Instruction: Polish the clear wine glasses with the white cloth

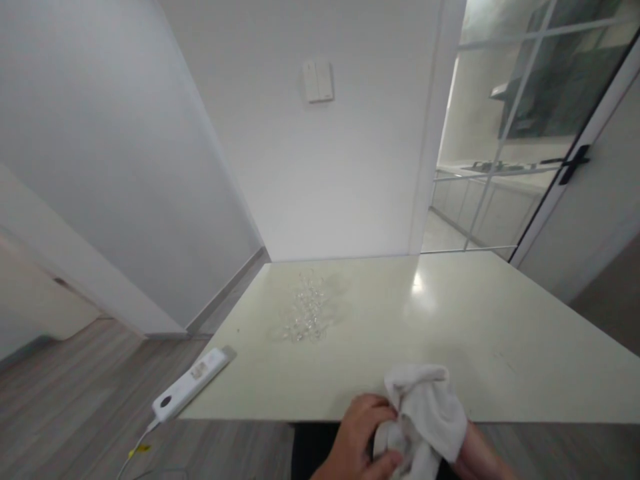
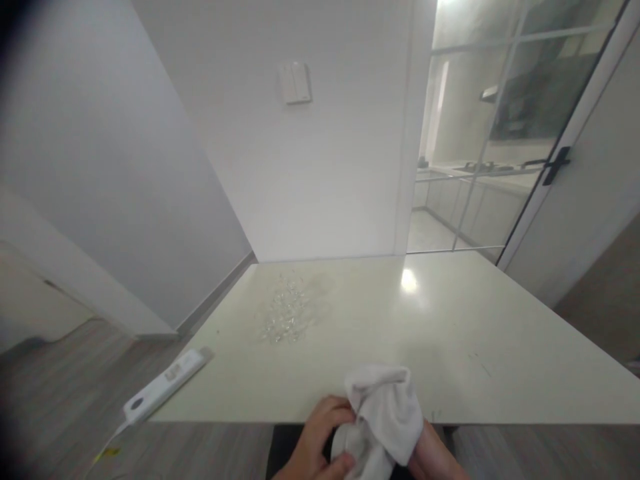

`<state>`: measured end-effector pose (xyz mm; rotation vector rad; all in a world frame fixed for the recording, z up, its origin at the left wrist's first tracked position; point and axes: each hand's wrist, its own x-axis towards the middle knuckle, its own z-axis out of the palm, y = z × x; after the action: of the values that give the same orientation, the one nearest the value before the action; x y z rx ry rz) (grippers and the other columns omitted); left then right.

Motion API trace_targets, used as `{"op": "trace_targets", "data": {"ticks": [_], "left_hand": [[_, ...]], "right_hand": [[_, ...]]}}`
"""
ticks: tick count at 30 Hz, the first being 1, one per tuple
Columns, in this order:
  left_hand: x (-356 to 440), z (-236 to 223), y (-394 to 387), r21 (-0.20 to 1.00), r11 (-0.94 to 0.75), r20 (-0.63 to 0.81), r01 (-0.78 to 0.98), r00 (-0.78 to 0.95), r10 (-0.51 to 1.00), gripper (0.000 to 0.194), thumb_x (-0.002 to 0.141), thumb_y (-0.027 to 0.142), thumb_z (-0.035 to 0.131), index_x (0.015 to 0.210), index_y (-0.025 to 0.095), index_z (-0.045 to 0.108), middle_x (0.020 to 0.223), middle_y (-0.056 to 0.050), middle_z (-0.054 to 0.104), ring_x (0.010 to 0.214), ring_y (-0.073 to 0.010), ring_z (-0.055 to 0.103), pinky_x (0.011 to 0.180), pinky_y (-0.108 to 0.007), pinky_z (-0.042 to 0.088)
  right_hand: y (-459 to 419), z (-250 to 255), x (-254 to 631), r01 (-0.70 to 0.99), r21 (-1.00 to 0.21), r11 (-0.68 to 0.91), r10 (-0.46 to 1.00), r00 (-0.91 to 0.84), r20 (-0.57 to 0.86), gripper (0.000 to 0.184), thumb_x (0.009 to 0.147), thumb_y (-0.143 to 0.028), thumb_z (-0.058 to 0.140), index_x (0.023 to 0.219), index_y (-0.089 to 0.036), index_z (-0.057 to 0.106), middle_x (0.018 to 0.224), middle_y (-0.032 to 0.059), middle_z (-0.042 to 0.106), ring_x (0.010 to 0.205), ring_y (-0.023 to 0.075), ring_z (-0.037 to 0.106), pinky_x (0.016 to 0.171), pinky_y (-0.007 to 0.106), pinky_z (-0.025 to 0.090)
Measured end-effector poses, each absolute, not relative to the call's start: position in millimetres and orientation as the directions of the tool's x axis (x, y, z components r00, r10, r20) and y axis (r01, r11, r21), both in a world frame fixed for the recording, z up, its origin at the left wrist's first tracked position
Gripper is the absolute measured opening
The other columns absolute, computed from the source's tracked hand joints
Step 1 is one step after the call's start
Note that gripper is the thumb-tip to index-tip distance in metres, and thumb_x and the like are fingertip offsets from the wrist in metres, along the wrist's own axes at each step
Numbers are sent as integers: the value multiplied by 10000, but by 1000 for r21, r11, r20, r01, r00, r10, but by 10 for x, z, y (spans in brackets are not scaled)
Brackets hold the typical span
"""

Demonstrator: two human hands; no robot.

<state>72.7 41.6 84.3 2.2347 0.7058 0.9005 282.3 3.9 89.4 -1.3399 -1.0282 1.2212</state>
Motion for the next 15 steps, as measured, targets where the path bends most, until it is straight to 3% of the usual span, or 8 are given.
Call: {"op": "trace_targets", "data": {"ticks": [3, 6, 7, 9, 12, 15], "left_hand": [[951, 853, 429, 768, -582, 285, 268, 671, 685, 839, 725, 655, 590, 1423, 317, 271, 1478, -137, 278, 1359, -325, 298, 1085, -497, 319], [1046, 1046, 546, 757, -526, 228, 387, 598, 768, 875, 755, 631, 577, 1469, 317, 179, 1567, -99, 27, 1432, -341, 84, 1124, -566, 188], [1075, 1111, 578, 730, -546, 242, 411, 592, 769, 865, 750, 614, 596, 1463, 316, 206, 1568, -94, 45, 1433, -343, 71, 1128, -576, 161], [1153, 1198, 613, 679, -611, 292, 407, 615, 733, 817, 711, 560, 669, 1408, 295, 334, 1517, -105, 249, 1413, -341, 158, 1138, -572, 134], [1303, 1196, 603, 709, -613, 342, 350, 590, 732, 362, 785, 359, 637, 1120, 240, 567, 1236, -82, 570, 1259, -271, 430, 1126, -498, 224], [1411, 1117, 571, 824, -480, 324, 302, 445, 835, 63, 839, 206, 537, 896, 201, 563, 1169, -76, 595, 1157, -215, 507, 1040, -403, 356]], "right_hand": [[167, 906, 2784, -251, -929, -272, 956, 41, -291, 653, 845, -597, 322, 1022, -86, 689, 896, 181, 718, 897, 298, 674, 834, 465, 518], [270, 853, 2800, -418, -876, -241, 954, 65, -293, 664, 838, -643, 322, 1099, -128, 650, 1016, 162, 702, 1040, 285, 630, 886, 435, 497], [301, 830, 2803, -469, -862, -189, 961, 90, -260, 639, 817, -659, 378, 1098, -153, 648, 1055, 144, 696, 1060, 278, 619, 898, 428, 494], [368, 792, 2787, -596, -796, -111, 973, 98, -209, 574, 739, -658, 538, 1068, -203, 658, 1074, 107, 697, 1051, 271, 618, 902, 422, 499], [472, 774, 2694, -745, -664, -70, 988, 40, -148, 459, 675, -568, 674, 1005, -248, 674, 969, 61, 720, 975, 257, 637, 867, 410, 519], [538, 765, 2575, -803, -594, -57, 994, 11, -110, 353, 704, -515, 671, 953, -266, 677, 880, 31, 721, 909, 239, 650, 819, 392, 533]]}}
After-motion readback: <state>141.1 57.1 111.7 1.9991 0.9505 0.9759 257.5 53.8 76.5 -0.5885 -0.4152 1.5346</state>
